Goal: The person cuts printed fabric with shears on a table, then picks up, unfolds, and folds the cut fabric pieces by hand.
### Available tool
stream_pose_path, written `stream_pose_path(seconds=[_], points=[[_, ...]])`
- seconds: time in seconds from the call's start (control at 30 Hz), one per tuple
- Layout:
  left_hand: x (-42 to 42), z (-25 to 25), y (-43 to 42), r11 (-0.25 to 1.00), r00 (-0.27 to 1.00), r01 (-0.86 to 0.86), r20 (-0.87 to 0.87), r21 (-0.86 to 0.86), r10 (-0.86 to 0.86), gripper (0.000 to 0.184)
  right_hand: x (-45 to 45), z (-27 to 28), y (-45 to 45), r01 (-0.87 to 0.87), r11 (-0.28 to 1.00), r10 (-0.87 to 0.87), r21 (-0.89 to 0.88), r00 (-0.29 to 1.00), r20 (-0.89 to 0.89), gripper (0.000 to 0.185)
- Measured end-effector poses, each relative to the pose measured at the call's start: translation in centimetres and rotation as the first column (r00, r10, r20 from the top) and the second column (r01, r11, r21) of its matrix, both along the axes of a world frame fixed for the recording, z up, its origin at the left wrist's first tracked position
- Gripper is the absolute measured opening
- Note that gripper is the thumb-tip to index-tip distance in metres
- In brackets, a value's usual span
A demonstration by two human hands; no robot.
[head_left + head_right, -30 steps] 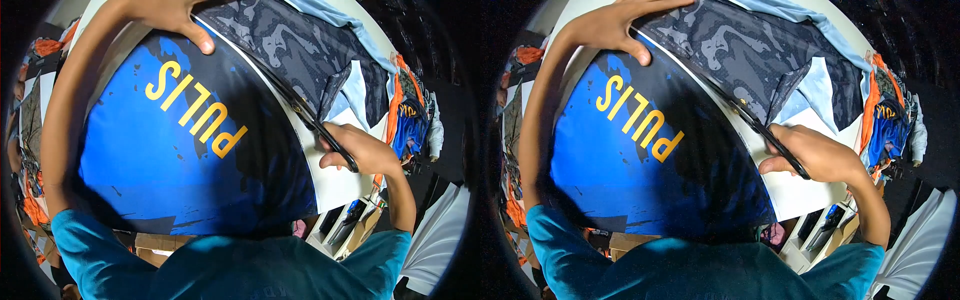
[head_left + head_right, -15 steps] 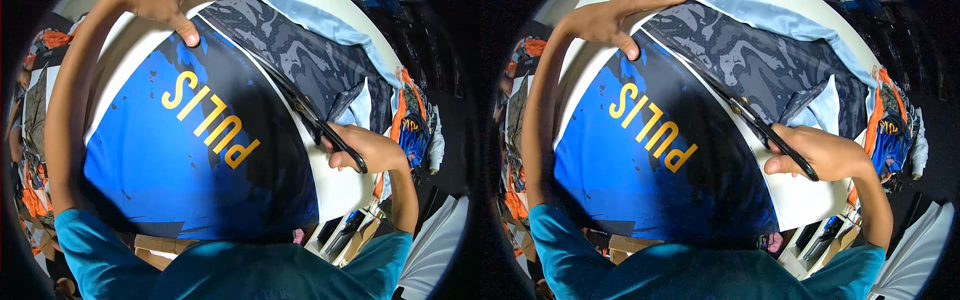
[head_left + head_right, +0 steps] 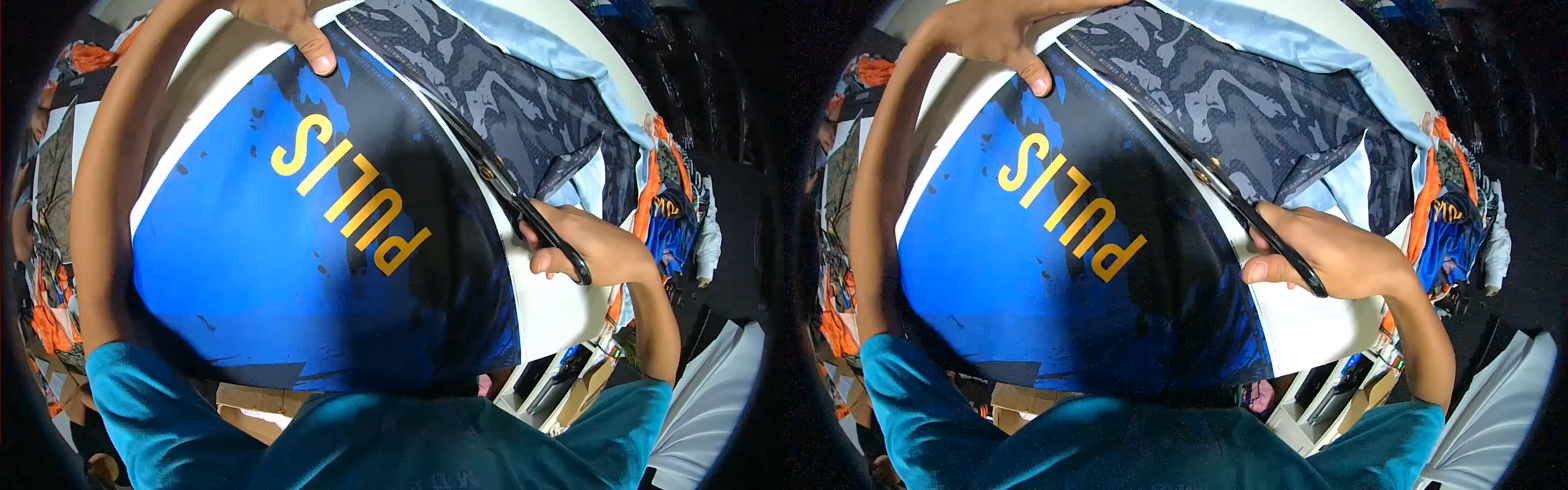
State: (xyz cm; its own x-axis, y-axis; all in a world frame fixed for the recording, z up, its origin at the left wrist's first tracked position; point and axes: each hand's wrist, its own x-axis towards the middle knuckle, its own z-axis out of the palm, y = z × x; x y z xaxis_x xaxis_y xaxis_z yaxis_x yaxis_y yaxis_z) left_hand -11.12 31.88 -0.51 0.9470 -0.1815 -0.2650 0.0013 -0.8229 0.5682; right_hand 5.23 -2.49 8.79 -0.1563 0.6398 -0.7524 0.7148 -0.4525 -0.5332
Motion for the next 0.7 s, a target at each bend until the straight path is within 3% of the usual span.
stream_pose_path(seconds=[0.2,0.37,0.53,0.7], points=[[0.1,0.2,0.2,0.999,0.998,0.004,0.059,0.051,-0.007,0.116,0.2,0.1,0.1,0.021,1.000,-0.021,-0.022,0.999,-0.042,0.040],[0.1,0.3,-0.2,0.997,0.996,-0.044,-0.069,0.065,0.048,0.116,0.0,-0.2,0.1,0.051,0.998,-0.053,-0.040,0.998,-0.045,0.043],[0.2,0.9,-0.5,0.997,0.985,-0.076,-0.155,0.026,0.079,0.116,0.0,-0.2,-0.1,-0.029,0.998,0.028,0.056,0.999,0.018,0.048],[0.6,-1.6,0.7,0.974,0.941,-0.087,-0.338,-0.208,0.011,0.116,-0.5,0.1,0.2,0.000,1.000,0.000,-0.008,0.999,0.033,0.055]])
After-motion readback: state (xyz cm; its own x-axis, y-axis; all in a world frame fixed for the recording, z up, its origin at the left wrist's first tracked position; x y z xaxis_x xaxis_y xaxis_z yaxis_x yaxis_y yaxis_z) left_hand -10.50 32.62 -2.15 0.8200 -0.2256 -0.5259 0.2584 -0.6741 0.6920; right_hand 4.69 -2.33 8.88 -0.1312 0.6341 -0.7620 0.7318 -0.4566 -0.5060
